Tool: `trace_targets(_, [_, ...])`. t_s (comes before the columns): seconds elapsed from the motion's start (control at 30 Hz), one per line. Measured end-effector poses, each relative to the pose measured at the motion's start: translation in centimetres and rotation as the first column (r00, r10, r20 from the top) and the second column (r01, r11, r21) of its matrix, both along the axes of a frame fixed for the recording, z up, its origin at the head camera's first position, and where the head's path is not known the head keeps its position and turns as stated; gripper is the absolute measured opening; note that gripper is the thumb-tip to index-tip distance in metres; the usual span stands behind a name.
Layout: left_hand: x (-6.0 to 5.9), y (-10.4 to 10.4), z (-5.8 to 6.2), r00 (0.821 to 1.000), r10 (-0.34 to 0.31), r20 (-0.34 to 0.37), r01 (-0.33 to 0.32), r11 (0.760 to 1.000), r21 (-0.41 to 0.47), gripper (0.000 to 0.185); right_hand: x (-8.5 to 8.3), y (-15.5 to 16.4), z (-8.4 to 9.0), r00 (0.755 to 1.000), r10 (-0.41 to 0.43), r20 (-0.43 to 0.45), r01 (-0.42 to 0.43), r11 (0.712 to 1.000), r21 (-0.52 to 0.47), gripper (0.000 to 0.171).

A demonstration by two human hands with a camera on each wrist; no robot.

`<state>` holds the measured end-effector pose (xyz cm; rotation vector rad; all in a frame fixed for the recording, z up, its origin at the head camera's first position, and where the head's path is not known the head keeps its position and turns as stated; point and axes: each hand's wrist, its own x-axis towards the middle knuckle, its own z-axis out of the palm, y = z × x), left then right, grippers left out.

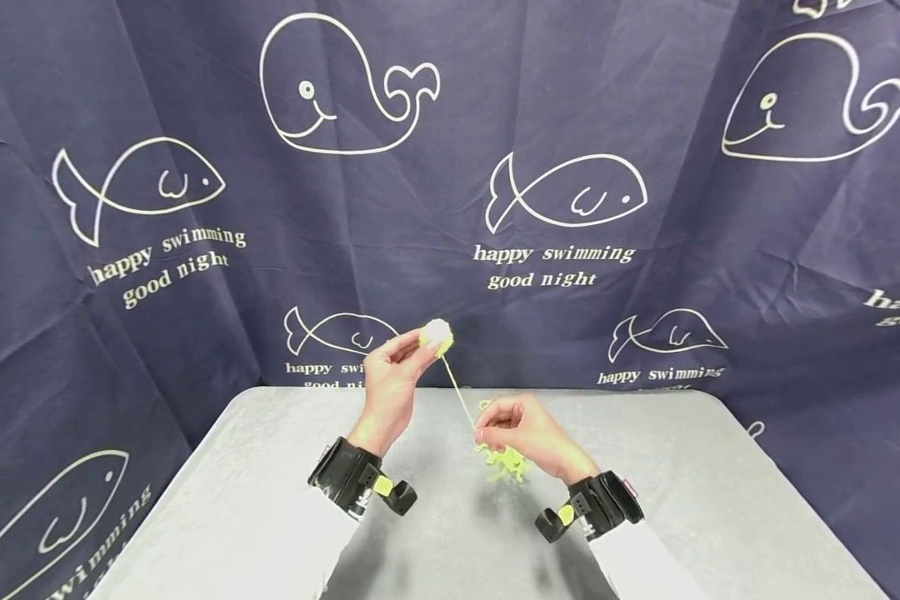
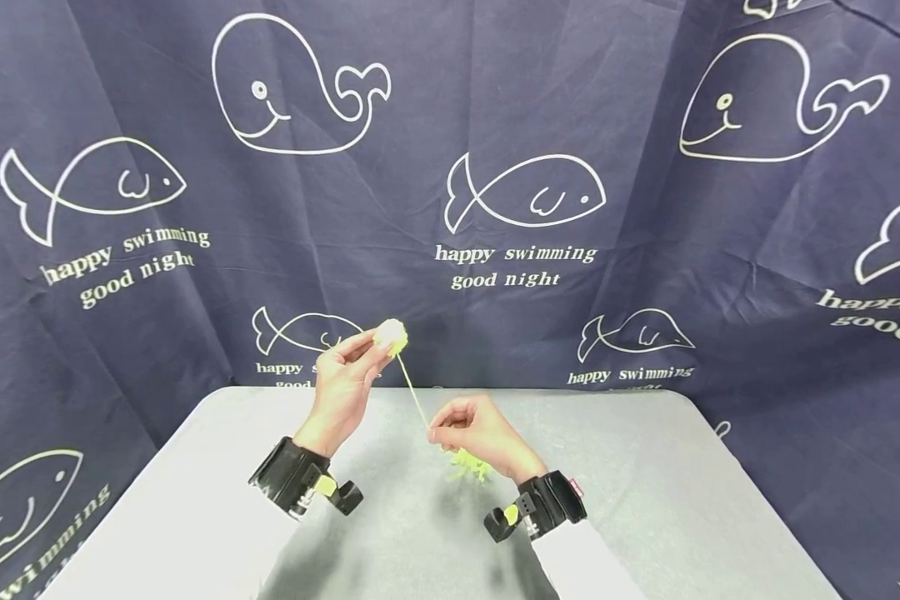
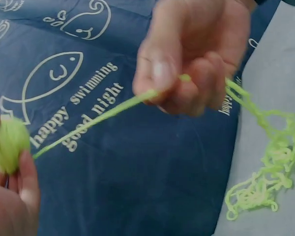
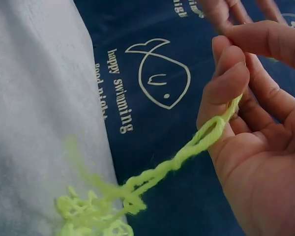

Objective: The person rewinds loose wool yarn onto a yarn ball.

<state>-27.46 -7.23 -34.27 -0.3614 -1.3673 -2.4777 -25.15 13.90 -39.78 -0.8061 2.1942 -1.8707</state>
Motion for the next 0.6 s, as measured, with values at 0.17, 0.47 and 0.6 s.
trace_targets(0.17, [-0.6, 0.3, -1.6, 0.975, 0.220, -0.011, -0.216, 0.944, -0.249, 0.031, 0.6, 0.0, 1.3, 0.995, 0.035, -0.098, -0.035, 0.999, -0.003, 0.003])
trace_targets(0.47, [-0.4, -0.4, -3.2, 0.984, 0.141, -0.113, -0.180, 0.711, -0.680, 0.029, 0.3, 1.1, 3.7, 0.996, -0.004, -0.093, -0.025, 0.950, -0.311, 0.014])
trace_targets(0.6, [-0.1, -1.1, -3.1, 0.993, -0.113, -0.031, 0.048, 0.637, -0.769, 0.025, -0.3, 2.0, 4.1, 1.000, -0.021, -0.007, 0.014, 0.858, -0.514, 0.024])
